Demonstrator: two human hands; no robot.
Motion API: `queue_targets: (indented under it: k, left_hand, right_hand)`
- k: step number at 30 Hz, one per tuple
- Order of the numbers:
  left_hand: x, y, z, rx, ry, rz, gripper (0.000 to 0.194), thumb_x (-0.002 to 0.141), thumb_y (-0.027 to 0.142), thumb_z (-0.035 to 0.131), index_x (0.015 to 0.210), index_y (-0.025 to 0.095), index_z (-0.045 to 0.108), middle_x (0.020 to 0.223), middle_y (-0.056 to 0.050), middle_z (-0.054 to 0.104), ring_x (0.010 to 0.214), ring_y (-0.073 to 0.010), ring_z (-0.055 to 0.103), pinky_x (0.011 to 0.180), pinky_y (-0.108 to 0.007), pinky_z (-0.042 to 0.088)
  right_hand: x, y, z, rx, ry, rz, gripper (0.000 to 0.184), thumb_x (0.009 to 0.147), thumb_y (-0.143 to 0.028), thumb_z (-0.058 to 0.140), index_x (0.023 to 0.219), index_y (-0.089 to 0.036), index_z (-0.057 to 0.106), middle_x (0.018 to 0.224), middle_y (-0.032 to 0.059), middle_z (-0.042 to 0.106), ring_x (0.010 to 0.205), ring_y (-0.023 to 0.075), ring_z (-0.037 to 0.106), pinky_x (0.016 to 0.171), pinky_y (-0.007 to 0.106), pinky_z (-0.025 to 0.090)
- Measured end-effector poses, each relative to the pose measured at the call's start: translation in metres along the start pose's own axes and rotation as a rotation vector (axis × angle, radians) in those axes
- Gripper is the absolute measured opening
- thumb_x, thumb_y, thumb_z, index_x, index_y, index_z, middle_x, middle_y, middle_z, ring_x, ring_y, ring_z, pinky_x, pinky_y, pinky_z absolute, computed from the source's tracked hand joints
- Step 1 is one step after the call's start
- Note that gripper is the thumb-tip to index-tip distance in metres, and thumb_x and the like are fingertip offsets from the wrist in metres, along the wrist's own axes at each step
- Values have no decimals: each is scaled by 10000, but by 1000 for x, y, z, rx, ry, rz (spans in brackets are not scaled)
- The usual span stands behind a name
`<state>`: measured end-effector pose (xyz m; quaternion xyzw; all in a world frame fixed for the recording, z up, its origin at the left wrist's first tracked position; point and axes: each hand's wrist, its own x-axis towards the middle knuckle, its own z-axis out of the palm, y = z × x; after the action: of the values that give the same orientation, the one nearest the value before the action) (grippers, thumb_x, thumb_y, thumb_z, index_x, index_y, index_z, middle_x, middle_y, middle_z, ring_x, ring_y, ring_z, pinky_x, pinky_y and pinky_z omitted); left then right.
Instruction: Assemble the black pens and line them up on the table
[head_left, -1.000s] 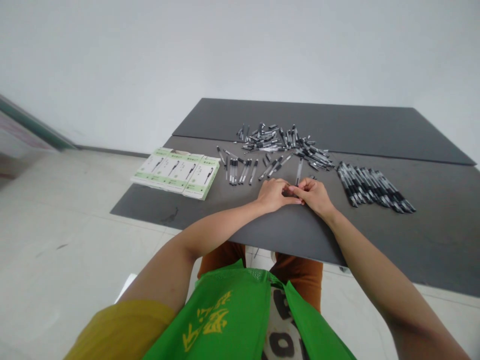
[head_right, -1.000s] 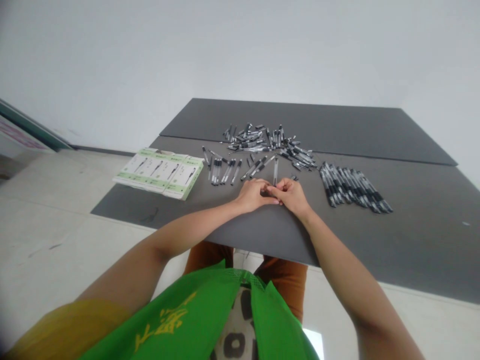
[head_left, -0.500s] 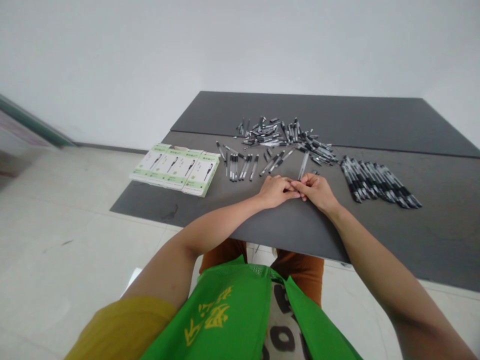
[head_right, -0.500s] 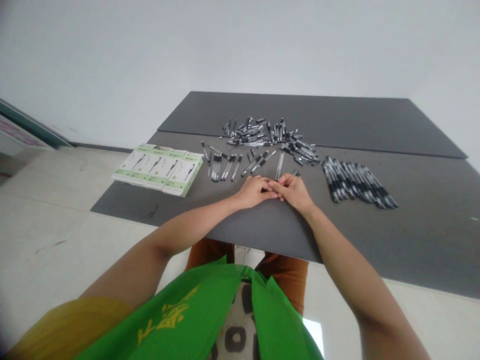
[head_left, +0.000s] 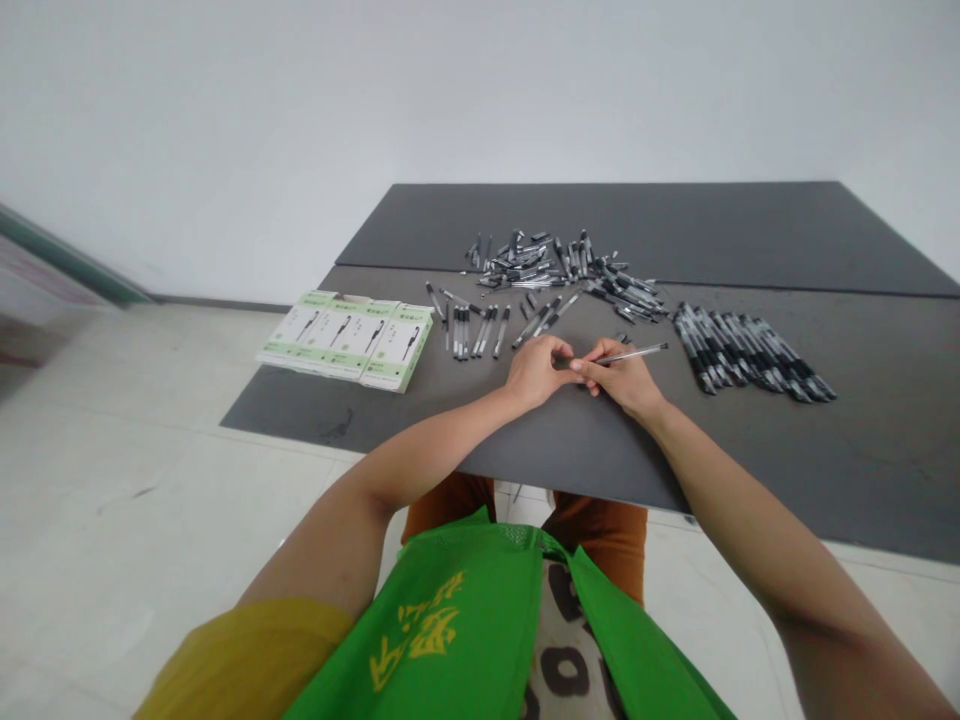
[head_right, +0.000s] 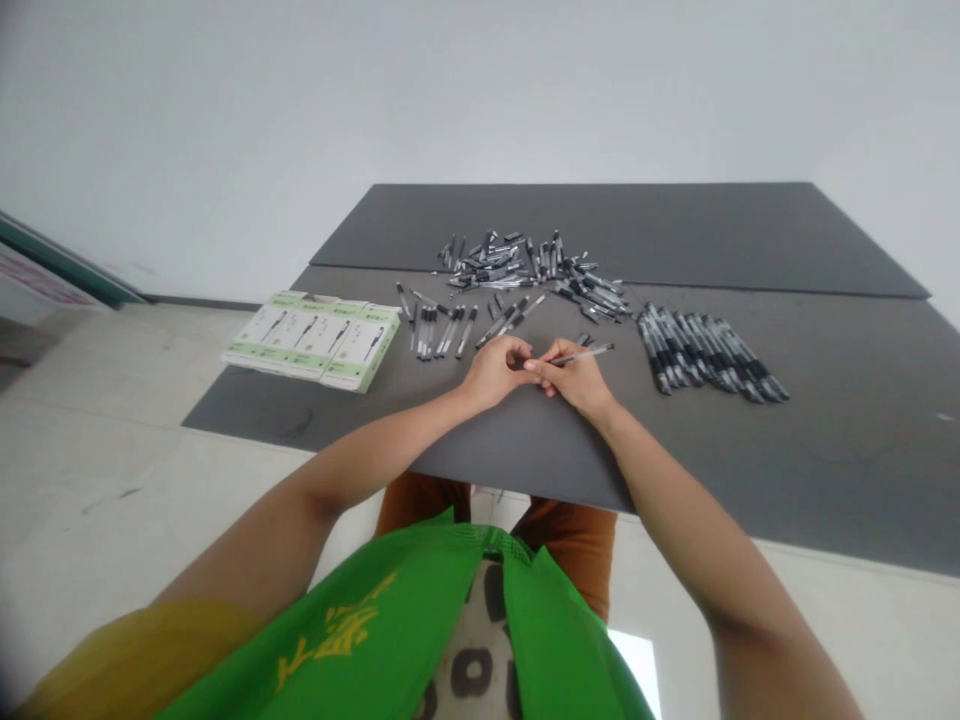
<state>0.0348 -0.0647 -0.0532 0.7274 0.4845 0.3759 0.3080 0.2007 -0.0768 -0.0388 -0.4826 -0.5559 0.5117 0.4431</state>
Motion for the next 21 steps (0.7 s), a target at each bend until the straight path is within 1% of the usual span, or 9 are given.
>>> queue_targets:
  k: [2,5,7,9,11,14,17,19,21]
  left_hand:
    - [3,-1,-3,39,-119,100,420,703,398,817,1027,179,666,1095,-91,695,921,-207,637,867,-357,484]
    - [8,-3,-9,22,-331,283,260,901,405,605,1038,197,679,1115,-82,704,1030,-224,637,955,-374,461]
    - [11,-4,-14,-13,-396,353,286,979,364,447,1008,197,677,1126,-81,697,1082,-220,624,1006,-380,439]
    - [13,-5,-16,-39,-410,359,320,997,331,374,1002,189,662,1137,-92,680,1126,-222,599,1048,-392,413]
    - [13,-9,-17,-80,-387,311,289,985,315,384,1042,184,635,1142,-102,656,1140,-227,577,1062,-407,401]
    - [12,-15,-12,-233,-256,203,254,904,300,515,1117,174,572,1141,-105,601,1047,-221,578,1006,-411,434]
    - [12,-17,-3,-498,-155,16,341,847,295,568,1164,184,513,1022,-58,591,886,-176,582,895,-367,472]
    - [13,-11,4,-716,-109,-140,378,837,315,567,1185,197,479,925,-27,595,817,-158,582,821,-335,479]
    - [15,-2,10,-942,-17,-263,348,826,336,565,1136,204,476,888,-15,591,779,-146,590,770,-309,478]
  right_hand:
    - [1,-1,-1,47,12,16,546,495,-562,893,655,-195,521,454,-26,595,352,89,503,350,184,383]
    - [2,-2,-1,91,42,10,558,487,-565,895,655,-199,510,447,-37,584,349,84,499,353,179,379]
    - [2,-2,-1,86,57,-4,561,482,-559,899,658,-199,507,456,-38,587,349,83,498,353,179,373]
    - [2,-1,0,66,59,-8,565,480,-564,897,659,-201,502,458,-36,588,351,89,501,351,184,371]
    - [3,-1,1,55,45,5,564,494,-583,882,655,-203,496,455,-34,585,352,94,503,352,188,371]
    - [3,1,2,51,32,7,550,509,-582,876,660,-197,512,460,-39,584,349,86,490,349,184,357]
    - [3,-1,5,69,31,-2,532,512,-573,877,671,-190,544,486,-41,595,360,79,491,355,186,372]
    - [2,-5,8,79,25,-3,512,539,-583,861,673,-186,567,513,-34,611,378,79,505,369,194,400]
    - [1,-8,11,75,20,3,490,569,-588,845,672,-188,582,524,-29,617,393,82,517,384,200,422]
